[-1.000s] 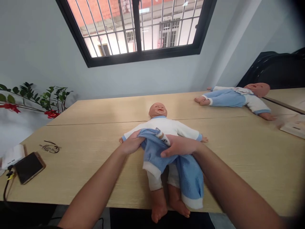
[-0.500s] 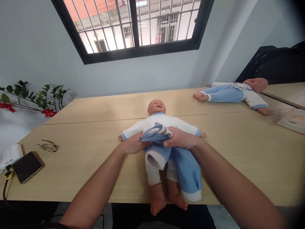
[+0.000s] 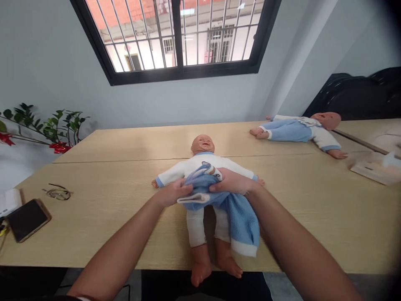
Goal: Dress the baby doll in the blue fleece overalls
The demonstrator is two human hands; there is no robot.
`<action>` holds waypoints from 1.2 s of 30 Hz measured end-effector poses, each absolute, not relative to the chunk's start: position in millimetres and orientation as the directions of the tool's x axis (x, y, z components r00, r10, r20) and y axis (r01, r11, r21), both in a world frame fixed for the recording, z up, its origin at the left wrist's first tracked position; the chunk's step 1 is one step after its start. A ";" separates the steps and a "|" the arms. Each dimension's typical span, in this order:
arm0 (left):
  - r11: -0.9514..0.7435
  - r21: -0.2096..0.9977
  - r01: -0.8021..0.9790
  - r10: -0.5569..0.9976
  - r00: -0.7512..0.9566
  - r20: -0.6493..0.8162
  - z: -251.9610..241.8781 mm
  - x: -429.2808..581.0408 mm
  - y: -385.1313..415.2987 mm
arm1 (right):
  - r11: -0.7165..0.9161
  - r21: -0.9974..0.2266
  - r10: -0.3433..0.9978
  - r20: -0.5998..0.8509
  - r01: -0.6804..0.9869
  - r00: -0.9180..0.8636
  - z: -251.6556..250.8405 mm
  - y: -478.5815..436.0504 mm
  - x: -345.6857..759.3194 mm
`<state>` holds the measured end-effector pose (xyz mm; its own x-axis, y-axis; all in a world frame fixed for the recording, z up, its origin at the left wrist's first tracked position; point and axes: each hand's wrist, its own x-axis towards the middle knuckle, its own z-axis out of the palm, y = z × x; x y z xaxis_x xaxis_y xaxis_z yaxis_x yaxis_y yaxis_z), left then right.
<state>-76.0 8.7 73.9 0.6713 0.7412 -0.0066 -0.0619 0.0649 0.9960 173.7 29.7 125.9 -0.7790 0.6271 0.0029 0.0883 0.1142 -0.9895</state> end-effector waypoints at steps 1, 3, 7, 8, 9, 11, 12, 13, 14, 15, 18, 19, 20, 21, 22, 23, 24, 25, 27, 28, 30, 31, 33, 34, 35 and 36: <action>0.009 1.000 0.018 0.704 0.710 -0.019 78.8 -78.8 7.6 | 0.115 -0.989 0.627 -0.002 0.095 -0.779 127.3 28.3 174.1; -0.131 0.976 0.174 0.649 0.759 -0.048 90.3 -82.2 3.9 | 0.082 -0.990 0.581 -0.049 0.118 -0.813 129.1 23.1 174.8; -0.394 0.848 0.354 0.652 0.758 -0.013 105.2 -72.0 -10.0 | -0.117 -0.973 0.577 -0.229 0.198 -0.784 129.1 12.9 179.6; -0.471 0.809 0.352 0.640 0.768 0.038 105.4 -65.2 -14.9 | -0.187 -0.962 0.606 -0.273 0.200 -0.747 129.1 12.9 181.0; -0.557 0.761 0.334 0.610 0.786 0.102 104.3 -56.9 -20.3 | -0.242 -0.951 0.631 -0.303 0.190 -0.714 129.5 14.0 182.0; -0.723 0.639 0.264 0.498 0.840 0.216 99.6 -37.7 -32.7 | -0.242 -0.962 0.697 -0.264 0.127 -0.667 131.8 18.2 180.6; -0.787 0.575 0.224 0.429 0.868 0.249 96.7 -28.0 -39.4 | -0.162 -0.982 0.746 -0.187 0.098 -0.639 133.7 20.0 177.8; -0.832 0.521 0.188 0.363 0.896 0.256 93.6 -18.9 -46.2 | -0.042 -0.995 0.793 -0.091 0.095 -0.602 135.6 20.7 173.4; -0.864 0.478 0.158 0.304 0.920 0.245 90.4 -10.9 -52.8 | 0.085 -0.987 0.818 -0.008 0.135 -0.575 137.3 19.8 167.9; -0.885 0.446 0.135 0.255 0.941 0.221 87.2 -4.4 -58.9 | 0.195 -0.957 0.819 0.037 0.217 -0.573 138.2 17.3 161.8; -0.919 0.382 0.099 0.168 0.974 0.153 78.4 5.4 -71.6 | 0.367 -0.751 0.787 -0.063 0.549 -0.613 132.7 3.5 145.9; -0.926 0.366 0.091 0.154 0.977 0.148 76.2 6.1 -73.9 | 0.382 -0.686 0.794 -0.100 0.619 -0.600 127.4 -1.2 143.3; -0.933 0.352 0.081 0.142 0.978 0.152 74.7 6.1 -75.3 | 0.387 -0.640 0.806 -0.115 0.663 -0.581 120.6 -5.3 142.4; -0.939 0.338 0.066 0.126 0.979 0.160 74.1 5.8 -76.2 | 0.386 -0.617 0.817 -0.117 0.686 -0.565 112.4 -8.3 143.1; -0.945 0.323 0.044 0.103 0.980 0.168 74.4 5.4 -76.8 | 0.387 -0.609 0.818 -0.121 0.693 -0.563 103.5 -10.4 145.0; -0.951 0.309 0.026 0.083 0.982 0.172 75.6 5.1 -77.4 | 0.396 -0.608 0.808 -0.125 0.688 -0.575 94.4 -11.7 147.2; -0.955 0.298 0.008 0.061 0.984 0.169 77.2 5.0 -78.0 | 0.412 -0.609 0.792 -0.129 0.678 -0.597 85.8 -12.3 149.2; -0.957 0.291 -0.012 0.035 0.987 0.155 79.1 5.2 -78.7 | 0.431 -0.615 0.770 -0.130 0.660 -0.624 78.1 -12.6 150.3; -0.958 0.287 -0.025 0.005 0.995 0.103 81.9 5.9 -80.3 | 0.458 -0.655 0.729 -0.110 0.601 -0.675 67.5 -12.9 148.5; -0.958 0.285 -0.006 0.015 0.997 0.075 82.3 6.2 -80.9 | 0.460 -0.682 0.715 -0.096 0.569 -0.692 65.0 -13.0 145.6; -0.960 0.273 0.055 0.069 0.997 0.039 81.0 6.0 -81.2 | 0.424 -0.717 0.723 -0.099 0.553 -0.683 65.5 -12.1 137.8; -0.961 0.263 0.088 0.103 0.994 0.046 79.6 5.4 -80.9 | 0.387 -0.720 0.747 -0.121 0.576 -0.653 67.8 -10.8 133.9; -0.962 0.245 0.125 0.152 0.984 0.097 76.8 3.0 -79.6 | 0.283 -0.709 0.805 -0.191 0.647 -0.562 74.7 -5.8 128.1; -0.964 0.237 0.124 0.157 0.979 0.128 76.0 1.5 -79.0 | 0.226 -0.708 0.828 -0.222 0.669 -0.515 78.2 -2.0 126.5; -0.966 0.230 0.118 0.155 0.976 0.151 75.7 -0.1 -78.5 | 0.172 -0.727 0.841 -0.243 0.665 -0.483 81.3 2.2 125.6; -0.968 0.225 0.111 0.150 0.975 0.165 75.9 -1.7 -78.3 | 0.118 -0.766 0.847 -0.254 0.632 -0.467 83.8 6.6 125.3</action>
